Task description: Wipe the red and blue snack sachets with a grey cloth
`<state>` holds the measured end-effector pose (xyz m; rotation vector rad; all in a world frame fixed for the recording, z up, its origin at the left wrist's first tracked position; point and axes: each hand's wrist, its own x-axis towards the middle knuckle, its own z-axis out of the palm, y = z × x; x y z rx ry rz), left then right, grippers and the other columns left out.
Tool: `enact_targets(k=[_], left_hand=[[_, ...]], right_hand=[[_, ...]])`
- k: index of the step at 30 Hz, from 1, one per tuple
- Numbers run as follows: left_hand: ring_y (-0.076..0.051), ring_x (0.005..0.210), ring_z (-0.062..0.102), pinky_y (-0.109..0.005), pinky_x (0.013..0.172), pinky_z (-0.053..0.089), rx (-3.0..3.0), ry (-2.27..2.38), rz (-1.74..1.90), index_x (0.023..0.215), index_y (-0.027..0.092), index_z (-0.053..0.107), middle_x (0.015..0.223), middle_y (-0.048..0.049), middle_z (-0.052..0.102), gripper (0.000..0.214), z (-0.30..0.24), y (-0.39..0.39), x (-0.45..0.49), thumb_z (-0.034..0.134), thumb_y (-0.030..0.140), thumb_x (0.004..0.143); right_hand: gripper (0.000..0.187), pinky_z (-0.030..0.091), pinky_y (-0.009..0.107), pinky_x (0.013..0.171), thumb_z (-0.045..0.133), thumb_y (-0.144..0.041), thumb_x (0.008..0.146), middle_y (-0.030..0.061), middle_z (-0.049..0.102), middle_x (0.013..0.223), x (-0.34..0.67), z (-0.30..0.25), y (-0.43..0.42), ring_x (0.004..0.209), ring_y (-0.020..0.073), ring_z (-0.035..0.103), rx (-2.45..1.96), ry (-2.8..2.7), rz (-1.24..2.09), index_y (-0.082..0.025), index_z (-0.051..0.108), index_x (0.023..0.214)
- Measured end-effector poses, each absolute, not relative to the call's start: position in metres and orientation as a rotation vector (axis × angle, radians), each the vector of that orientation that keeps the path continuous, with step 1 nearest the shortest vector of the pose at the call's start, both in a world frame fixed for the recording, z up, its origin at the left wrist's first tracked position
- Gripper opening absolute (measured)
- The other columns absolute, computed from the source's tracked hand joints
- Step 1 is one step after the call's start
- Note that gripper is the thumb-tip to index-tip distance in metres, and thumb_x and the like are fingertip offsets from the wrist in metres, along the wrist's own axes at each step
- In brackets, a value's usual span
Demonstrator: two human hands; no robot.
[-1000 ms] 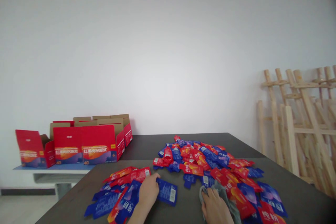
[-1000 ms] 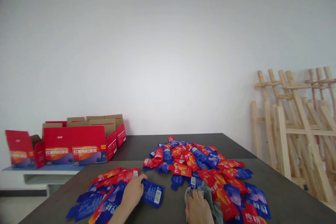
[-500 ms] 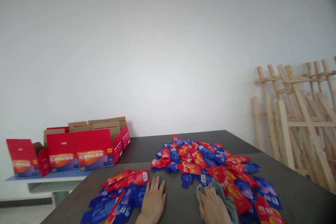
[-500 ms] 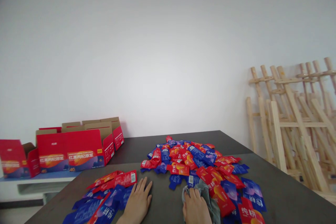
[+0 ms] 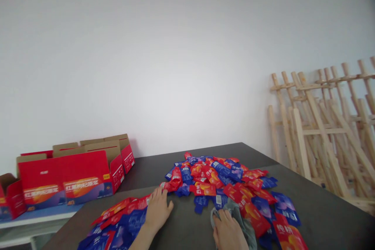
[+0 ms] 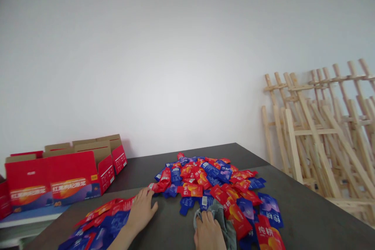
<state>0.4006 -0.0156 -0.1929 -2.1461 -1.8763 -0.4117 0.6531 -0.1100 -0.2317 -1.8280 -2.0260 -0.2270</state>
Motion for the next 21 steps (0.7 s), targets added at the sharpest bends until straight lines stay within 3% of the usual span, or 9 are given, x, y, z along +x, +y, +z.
enact_targets(k=[6, 16, 21], left_hand=[[-0.030, 0.133, 0.031, -0.041, 0.105, 0.025, -2.086, -2.117, -0.423, 0.138, 0.011, 0.032, 0.145, -0.0194, 0.032, 0.058, -0.195, 0.045, 0.452, 0.039, 0.034, 0.085], [-0.036, 0.129, 0.035, -0.052, 0.102, 0.023, -2.214, -2.191, -0.529, 0.138, 0.023, 0.037, 0.142, -0.0131, 0.039, 0.059, -0.216, 0.035, 0.477, 0.032, 0.052, 0.086], [-0.036, 0.126, 0.037, -0.052, 0.101, 0.025, -2.258, -2.157, -0.545, 0.138, 0.023, 0.038, 0.142, -0.0141, 0.039, 0.058, -0.216, 0.009, 0.504, 0.035, 0.049, 0.086]], right_hand=[[0.031, 0.040, 0.033, 0.079, 0.047, -0.013, 0.078, 0.0082, 0.063, 0.105, 0.656, -0.236, -0.105, 0.101, 0.0249, 0.053, -1.818, -2.016, -0.192, -0.022, 0.066, 0.100], [0.029, 0.040, 0.035, 0.077, 0.045, -0.013, 0.078, 0.0083, 0.063, 0.103, 0.655, -0.235, -0.105, 0.100, 0.0259, 0.053, -1.818, -1.997, -0.198, -0.022, 0.067, 0.095], [0.029, 0.040, 0.037, 0.079, 0.044, -0.012, 0.079, 0.0090, 0.062, 0.103, 0.654, -0.236, -0.108, 0.100, 0.0263, 0.053, -1.797, -2.000, -0.240, -0.021, 0.066, 0.096]])
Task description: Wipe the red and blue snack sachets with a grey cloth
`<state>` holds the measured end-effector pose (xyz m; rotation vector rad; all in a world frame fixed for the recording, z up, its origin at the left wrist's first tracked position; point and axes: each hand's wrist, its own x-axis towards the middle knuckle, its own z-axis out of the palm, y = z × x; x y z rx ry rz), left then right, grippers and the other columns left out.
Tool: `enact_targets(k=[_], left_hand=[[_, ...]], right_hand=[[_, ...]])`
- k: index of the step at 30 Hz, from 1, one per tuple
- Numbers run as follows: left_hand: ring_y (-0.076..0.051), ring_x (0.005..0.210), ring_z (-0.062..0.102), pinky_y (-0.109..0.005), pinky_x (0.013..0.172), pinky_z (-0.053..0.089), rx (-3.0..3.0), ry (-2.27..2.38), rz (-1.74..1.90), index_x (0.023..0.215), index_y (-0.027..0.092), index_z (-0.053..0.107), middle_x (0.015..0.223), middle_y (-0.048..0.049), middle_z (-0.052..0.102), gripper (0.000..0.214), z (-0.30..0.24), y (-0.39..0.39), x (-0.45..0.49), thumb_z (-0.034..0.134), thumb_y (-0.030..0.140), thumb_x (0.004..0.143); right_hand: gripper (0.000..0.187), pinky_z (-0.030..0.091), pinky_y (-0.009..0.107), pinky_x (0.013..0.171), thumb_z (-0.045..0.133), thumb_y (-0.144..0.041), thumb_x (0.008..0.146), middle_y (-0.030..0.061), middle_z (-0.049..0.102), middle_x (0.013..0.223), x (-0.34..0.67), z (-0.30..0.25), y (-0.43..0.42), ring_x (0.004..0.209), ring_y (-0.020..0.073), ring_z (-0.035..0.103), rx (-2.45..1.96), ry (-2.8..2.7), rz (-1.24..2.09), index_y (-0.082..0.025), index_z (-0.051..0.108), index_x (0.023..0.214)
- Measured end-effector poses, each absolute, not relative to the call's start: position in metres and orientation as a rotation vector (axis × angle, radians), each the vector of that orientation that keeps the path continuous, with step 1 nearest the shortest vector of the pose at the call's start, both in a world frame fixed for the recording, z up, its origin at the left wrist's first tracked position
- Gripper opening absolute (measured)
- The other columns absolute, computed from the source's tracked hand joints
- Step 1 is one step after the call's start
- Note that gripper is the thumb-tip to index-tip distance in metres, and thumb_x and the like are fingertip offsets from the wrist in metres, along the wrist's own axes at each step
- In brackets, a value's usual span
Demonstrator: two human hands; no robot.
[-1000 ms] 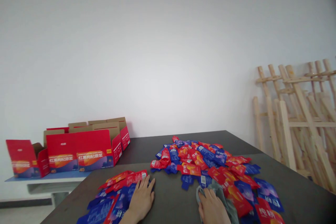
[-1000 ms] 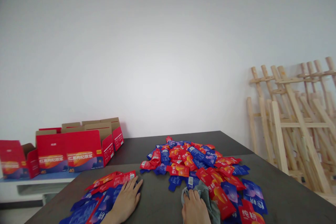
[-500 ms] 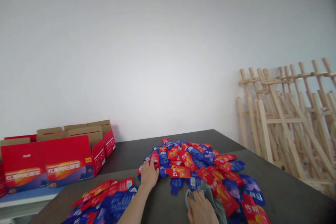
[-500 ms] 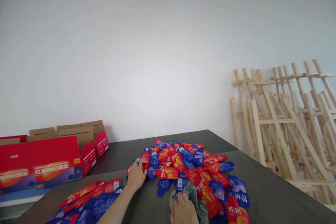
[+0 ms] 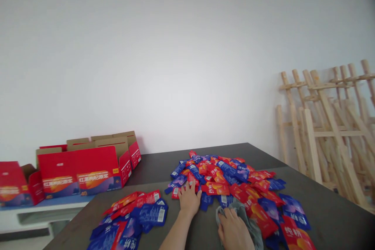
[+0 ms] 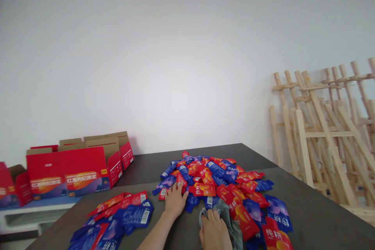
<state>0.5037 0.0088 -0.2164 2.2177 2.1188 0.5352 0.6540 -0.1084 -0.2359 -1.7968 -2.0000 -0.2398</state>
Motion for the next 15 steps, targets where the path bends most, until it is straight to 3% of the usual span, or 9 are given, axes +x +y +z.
enact_targets(k=[6, 12, 15], left_hand=[[-0.030, 0.113, 0.049, -0.048, 0.098, 0.031, 2.381, 2.044, 0.599, 0.124, 0.021, 0.053, 0.121, -0.0134, 0.056, 0.043, -0.203, -0.016, 0.528, 0.046, 0.029, 0.082], [-0.025, 0.106, 0.053, -0.042, 0.095, 0.035, 2.637, 1.834, 0.639, 0.098, 0.018, 0.066, 0.104, -0.0098, 0.064, 0.034, -0.184, -0.031, 0.516, 0.034, 0.022, 0.088], [-0.021, 0.102, 0.054, -0.034, 0.092, 0.038, 2.611, 1.826, 0.625, 0.100, 0.018, 0.064, 0.104, -0.0079, 0.064, 0.033, -0.178, -0.022, 0.498, 0.035, 0.017, 0.086]], right_hand=[[0.031, 0.040, 0.036, 0.079, 0.043, -0.012, 0.080, 0.0086, 0.063, 0.103, 0.656, -0.236, -0.107, 0.099, 0.0254, 0.053, -1.772, -2.013, -0.239, -0.021, 0.066, 0.098], [0.031, 0.039, 0.034, 0.081, 0.044, -0.012, 0.079, 0.0084, 0.062, 0.104, 0.656, -0.237, -0.105, 0.101, 0.0244, 0.053, -1.754, -1.985, -0.201, -0.021, 0.066, 0.097], [0.030, 0.039, 0.033, 0.081, 0.044, -0.012, 0.079, 0.0080, 0.062, 0.103, 0.654, -0.234, -0.107, 0.101, 0.0241, 0.052, -1.762, -1.975, -0.191, -0.022, 0.066, 0.096]])
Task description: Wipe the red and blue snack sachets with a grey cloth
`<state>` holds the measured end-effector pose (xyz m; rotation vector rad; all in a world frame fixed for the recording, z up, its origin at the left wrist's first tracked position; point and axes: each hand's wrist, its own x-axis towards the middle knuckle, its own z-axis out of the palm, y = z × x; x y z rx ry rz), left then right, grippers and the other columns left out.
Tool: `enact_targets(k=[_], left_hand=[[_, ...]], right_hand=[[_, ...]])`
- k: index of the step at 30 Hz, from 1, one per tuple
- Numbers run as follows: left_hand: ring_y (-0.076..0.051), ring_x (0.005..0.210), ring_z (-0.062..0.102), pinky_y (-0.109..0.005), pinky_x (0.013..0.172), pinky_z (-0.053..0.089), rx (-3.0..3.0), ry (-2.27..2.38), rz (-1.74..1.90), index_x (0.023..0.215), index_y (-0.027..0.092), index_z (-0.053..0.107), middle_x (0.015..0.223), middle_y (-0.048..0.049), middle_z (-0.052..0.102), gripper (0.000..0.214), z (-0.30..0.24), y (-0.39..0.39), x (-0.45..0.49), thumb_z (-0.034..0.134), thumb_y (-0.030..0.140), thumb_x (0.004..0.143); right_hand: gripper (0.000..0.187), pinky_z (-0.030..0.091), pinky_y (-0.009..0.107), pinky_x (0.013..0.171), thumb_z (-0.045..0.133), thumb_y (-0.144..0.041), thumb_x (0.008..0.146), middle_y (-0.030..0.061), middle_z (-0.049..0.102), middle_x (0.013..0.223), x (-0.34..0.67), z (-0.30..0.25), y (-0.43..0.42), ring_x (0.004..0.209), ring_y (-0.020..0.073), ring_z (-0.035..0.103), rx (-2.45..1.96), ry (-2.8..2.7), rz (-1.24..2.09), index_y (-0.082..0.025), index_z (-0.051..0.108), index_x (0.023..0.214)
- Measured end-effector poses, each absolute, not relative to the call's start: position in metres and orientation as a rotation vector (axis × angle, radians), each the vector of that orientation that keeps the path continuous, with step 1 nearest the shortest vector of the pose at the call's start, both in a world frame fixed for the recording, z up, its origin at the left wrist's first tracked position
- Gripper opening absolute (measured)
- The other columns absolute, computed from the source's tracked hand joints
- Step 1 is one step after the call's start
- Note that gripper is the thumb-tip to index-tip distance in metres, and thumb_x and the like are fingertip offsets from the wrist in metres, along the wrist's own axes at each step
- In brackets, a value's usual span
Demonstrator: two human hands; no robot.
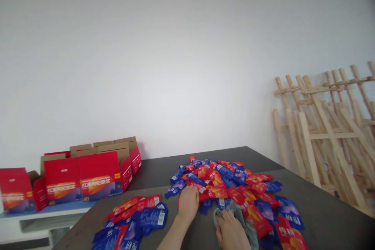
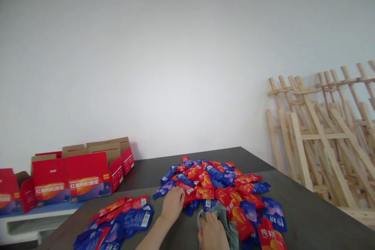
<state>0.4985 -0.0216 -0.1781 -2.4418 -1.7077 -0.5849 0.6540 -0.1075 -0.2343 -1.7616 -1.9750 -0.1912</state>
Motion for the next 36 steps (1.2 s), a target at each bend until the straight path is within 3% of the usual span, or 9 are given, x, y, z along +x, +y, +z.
enact_targets(k=[5, 8, 13, 16, 21, 26, 33, 36], left_hand=[[-0.020, 0.128, 0.038, -0.035, 0.105, 0.029, -2.513, -1.725, -0.416, 0.132, 0.017, 0.046, 0.139, -0.0071, 0.045, 0.059, -0.182, 0.010, 0.482, 0.035, 0.002, 0.076], [-0.020, 0.134, 0.031, -0.039, 0.108, 0.027, -2.606, -1.674, -0.304, 0.136, 0.020, 0.040, 0.145, -0.0047, 0.038, 0.063, -0.187, 0.020, 0.487, 0.036, 0.003, 0.076], [-0.021, 0.117, 0.048, -0.039, 0.108, 0.025, -2.639, -1.489, -0.396, 0.116, 0.019, 0.060, 0.118, -0.0092, 0.061, 0.043, -0.186, 0.009, 0.500, 0.033, 0.011, 0.083], [-0.020, 0.106, 0.052, -0.038, 0.106, 0.026, -2.658, -1.354, -0.413, 0.100, 0.020, 0.065, 0.102, -0.0079, 0.064, 0.034, -0.186, -0.006, 0.507, 0.037, 0.012, 0.083], [-0.022, 0.112, 0.049, -0.037, 0.102, 0.032, -2.609, -1.340, -0.485, 0.100, 0.020, 0.062, 0.110, -0.0074, 0.060, 0.027, -0.187, -0.027, 0.509, 0.039, 0.017, 0.086], [-0.021, 0.086, 0.062, -0.031, 0.076, 0.044, -2.526, -1.684, -0.503, 0.107, 0.020, 0.055, 0.095, -0.0086, 0.066, 0.034, -0.181, -0.043, 0.495, 0.024, 0.027, 0.093], [-0.015, 0.074, 0.058, -0.025, 0.066, 0.040, -2.745, -2.138, -1.062, 0.074, 0.016, 0.056, 0.076, -0.0034, 0.063, 0.023, -0.211, -0.059, 0.478, 0.038, 0.024, 0.086], [-0.010, 0.058, 0.052, -0.022, 0.054, 0.037, -3.045, -2.323, -1.290, 0.093, 0.016, 0.058, 0.078, -0.0001, 0.061, 0.020, -0.225, -0.060, 0.469, 0.047, 0.025, 0.078]], right_hand=[[0.029, 0.039, 0.033, 0.080, 0.045, -0.012, 0.078, 0.0071, 0.062, 0.101, 0.652, -0.229, -0.109, 0.099, 0.0237, 0.053, -1.776, -1.966, -0.169, -0.023, 0.066, 0.095], [0.029, 0.039, 0.034, 0.080, 0.046, -0.012, 0.077, 0.0069, 0.063, 0.101, 0.652, -0.229, -0.109, 0.100, 0.0242, 0.053, -1.779, -1.957, -0.149, -0.023, 0.067, 0.094], [0.028, 0.039, 0.033, 0.082, 0.046, -0.012, 0.078, 0.0071, 0.063, 0.102, 0.652, -0.230, -0.110, 0.101, 0.0234, 0.052, -1.747, -1.943, -0.170, -0.022, 0.067, 0.094], [0.026, 0.039, 0.032, 0.079, 0.046, -0.012, 0.078, 0.0066, 0.063, 0.098, 0.653, -0.227, -0.112, 0.098, 0.0225, 0.053, -1.747, -1.943, -0.169, -0.022, 0.067, 0.090], [0.025, 0.039, 0.032, 0.079, 0.045, -0.013, 0.078, 0.0063, 0.062, 0.095, 0.653, -0.225, -0.114, 0.096, 0.0223, 0.053, -1.751, -1.956, -0.194, -0.022, 0.066, 0.087], [0.027, 0.039, 0.033, 0.083, 0.043, -0.011, 0.079, 0.0071, 0.062, 0.098, 0.656, -0.228, -0.112, 0.099, 0.0232, 0.053, -1.734, -1.969, -0.186, -0.022, 0.066, 0.090], [0.029, 0.041, 0.032, 0.084, 0.039, -0.018, 0.084, 0.0073, 0.062, 0.106, 0.664, -0.234, -0.109, 0.102, 0.0222, 0.055, -1.685, -1.851, -0.145, -0.022, 0.064, 0.100], [0.027, 0.042, 0.029, 0.083, 0.038, -0.021, 0.086, 0.0065, 0.063, 0.102, 0.675, -0.230, -0.106, 0.099, 0.0201, 0.056, -1.683, -1.757, -0.095, -0.021, 0.061, 0.100]])
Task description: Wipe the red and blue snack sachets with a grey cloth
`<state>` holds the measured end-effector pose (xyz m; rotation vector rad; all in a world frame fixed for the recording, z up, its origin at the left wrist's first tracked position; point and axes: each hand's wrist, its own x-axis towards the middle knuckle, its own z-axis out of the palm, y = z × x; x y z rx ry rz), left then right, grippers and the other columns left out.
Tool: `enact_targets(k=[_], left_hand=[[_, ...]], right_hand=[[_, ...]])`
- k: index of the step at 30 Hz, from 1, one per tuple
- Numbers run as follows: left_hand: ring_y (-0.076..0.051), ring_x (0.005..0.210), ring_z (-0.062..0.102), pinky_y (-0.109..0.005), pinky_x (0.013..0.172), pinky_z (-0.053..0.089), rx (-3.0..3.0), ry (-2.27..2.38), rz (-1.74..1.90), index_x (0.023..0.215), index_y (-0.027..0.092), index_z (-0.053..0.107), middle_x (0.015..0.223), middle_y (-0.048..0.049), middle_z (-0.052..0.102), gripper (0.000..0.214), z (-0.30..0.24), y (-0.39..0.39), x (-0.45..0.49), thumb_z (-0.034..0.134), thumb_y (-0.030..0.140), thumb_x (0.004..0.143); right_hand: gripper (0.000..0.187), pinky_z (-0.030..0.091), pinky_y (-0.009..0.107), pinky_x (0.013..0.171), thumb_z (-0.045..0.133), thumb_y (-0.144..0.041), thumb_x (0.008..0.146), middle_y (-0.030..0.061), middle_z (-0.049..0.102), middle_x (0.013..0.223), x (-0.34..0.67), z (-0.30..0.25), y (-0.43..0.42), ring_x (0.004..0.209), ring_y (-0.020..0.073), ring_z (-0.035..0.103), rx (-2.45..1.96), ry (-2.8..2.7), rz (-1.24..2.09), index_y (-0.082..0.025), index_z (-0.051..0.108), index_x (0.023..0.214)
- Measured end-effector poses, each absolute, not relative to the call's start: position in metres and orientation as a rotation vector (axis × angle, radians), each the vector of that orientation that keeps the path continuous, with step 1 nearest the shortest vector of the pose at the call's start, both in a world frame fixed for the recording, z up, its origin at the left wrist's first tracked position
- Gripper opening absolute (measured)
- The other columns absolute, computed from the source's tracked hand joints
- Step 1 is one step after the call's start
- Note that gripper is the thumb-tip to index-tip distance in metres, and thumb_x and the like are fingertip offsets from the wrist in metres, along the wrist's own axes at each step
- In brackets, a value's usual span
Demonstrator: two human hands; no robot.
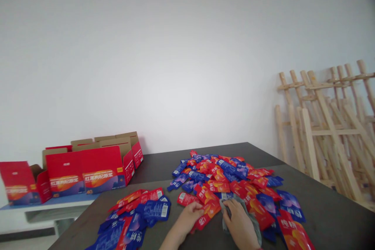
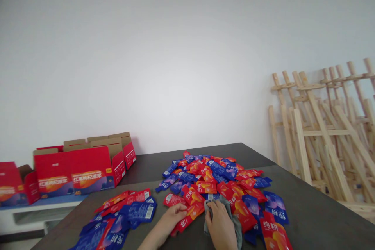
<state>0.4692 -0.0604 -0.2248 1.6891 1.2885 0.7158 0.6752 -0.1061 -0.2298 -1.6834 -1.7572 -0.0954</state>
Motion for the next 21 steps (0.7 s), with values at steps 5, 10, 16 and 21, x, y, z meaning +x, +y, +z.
enact_targets(k=[5, 10, 16, 21], left_hand=[[-0.004, 0.048, 0.045, -0.017, 0.046, 0.033, 1.490, 0.884, 0.577, 0.125, 0.020, 0.044, 0.082, 0.0035, 0.061, 0.074, -0.230, -0.059, 0.457, 0.061, 0.012, 0.054], [-0.007, 0.047, 0.048, -0.017, 0.043, 0.034, 1.647, 0.894, 0.506, 0.100, 0.014, 0.060, 0.061, 0.0048, 0.056, 0.043, -0.224, -0.062, 0.465, 0.056, 0.015, 0.058], [-0.007, 0.047, 0.049, -0.016, 0.042, 0.035, 1.724, 0.908, 0.474, 0.093, 0.016, 0.061, 0.060, 0.0051, 0.056, 0.038, -0.216, -0.067, 0.467, 0.050, 0.012, 0.058], [-0.005, 0.046, 0.049, -0.015, 0.042, 0.035, 1.685, 0.920, 0.452, 0.102, 0.018, 0.056, 0.065, 0.0044, 0.061, 0.044, -0.216, -0.067, 0.466, 0.051, 0.011, 0.058]], right_hand=[[0.025, 0.041, 0.029, 0.086, 0.038, -0.023, 0.086, 0.0070, 0.062, 0.102, 0.679, -0.209, -0.108, 0.100, 0.0194, 0.056, -1.644, -1.714, -0.079, -0.021, 0.059, 0.099], [0.028, 0.037, 0.029, 0.091, 0.047, -0.017, 0.079, 0.0020, 0.059, 0.113, 0.629, -0.211, -0.126, 0.107, 0.0189, 0.052, -1.409, -2.132, -0.049, -0.027, 0.060, 0.102], [0.031, 0.038, 0.034, 0.086, 0.050, -0.013, 0.076, 0.0049, 0.059, 0.113, 0.603, -0.233, -0.129, 0.106, 0.0243, 0.050, -1.564, -2.190, -0.120, -0.024, 0.060, 0.102], [0.029, 0.037, 0.035, 0.085, 0.051, -0.014, 0.077, 0.0037, 0.059, 0.112, 0.616, -0.231, -0.129, 0.106, 0.0240, 0.050, -1.613, -2.173, -0.123, -0.027, 0.062, 0.100]])
